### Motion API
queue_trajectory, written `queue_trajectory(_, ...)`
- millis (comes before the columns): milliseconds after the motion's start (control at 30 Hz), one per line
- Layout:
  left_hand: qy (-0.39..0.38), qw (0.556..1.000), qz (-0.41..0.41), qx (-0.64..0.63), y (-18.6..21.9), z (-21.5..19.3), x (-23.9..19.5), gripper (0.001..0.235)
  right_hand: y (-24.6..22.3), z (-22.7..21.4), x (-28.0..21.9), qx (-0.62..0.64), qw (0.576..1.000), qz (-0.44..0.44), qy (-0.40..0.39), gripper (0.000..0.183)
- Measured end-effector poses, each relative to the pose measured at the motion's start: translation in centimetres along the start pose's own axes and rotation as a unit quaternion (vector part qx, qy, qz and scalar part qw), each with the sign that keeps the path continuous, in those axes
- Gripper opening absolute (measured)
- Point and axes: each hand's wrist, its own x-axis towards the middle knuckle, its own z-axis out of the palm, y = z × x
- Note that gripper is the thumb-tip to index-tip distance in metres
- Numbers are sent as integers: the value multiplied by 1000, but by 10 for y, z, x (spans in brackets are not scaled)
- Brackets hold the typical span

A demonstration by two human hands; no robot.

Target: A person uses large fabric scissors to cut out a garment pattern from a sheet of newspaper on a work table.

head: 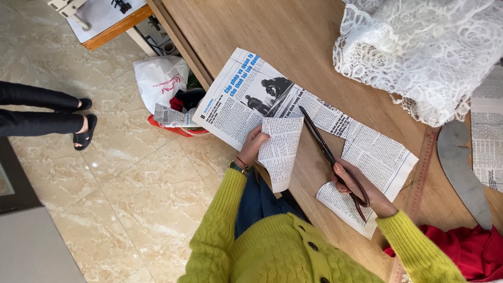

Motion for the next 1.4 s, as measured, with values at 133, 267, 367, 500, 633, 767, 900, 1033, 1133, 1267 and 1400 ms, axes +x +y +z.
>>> queue_trajectory(133, -11, 1000, -6, 5, 3, -4, 4, 33, 8, 0, 0, -4, 1000, -11, -1, 52)
queue_trajectory(267, -38, 998, -10, 52, 40, 18, -7, 26, 19, -12, 4, -17, 1000, -6, -3, 56)
queue_trajectory(367, -54, 997, -9, 56, 53, 28, -10, 27, 22, -31, 5, -52, 998, 15, -13, 68)
queue_trajectory(500, -78, 994, -1, 79, 54, 30, -8, 23, -14, -31, -4, -76, 996, 38, -19, 69)
queue_trajectory(633, -100, 991, 12, 89, 53, 27, -7, 24, -39, -22, -11, -79, 996, 43, 0, 68)
queue_trajectory(767, -107, 992, 10, 59, 42, 21, -5, 25, -38, -22, -7, -91, 994, 58, 3, 70)
queue_trajectory(900, -114, 993, 1, 43, 43, 17, -6, 25, -48, -13, -9, -101, 992, 64, 27, 67)
queue_trajectory(1033, -112, 994, -13, 15, 42, 14, -6, 24, -21, -17, -5, -87, 993, 71, 35, 68)
queue_trajectory(1133, -106, 994, -25, 6, 44, 12, -6, 21, -8, -8, -6, -44, 996, 71, 41, 64)
queue_trajectory(1267, -104, 993, -52, -2, 32, 2, -1, 24, -2, 6, -6, -13, 997, 64, 45, 61)
queue_trajectory(1400, -86, 993, -71, -37, 16, -6, 5, 27, -17, 20, -12, -4, 997, 60, 57, 53)
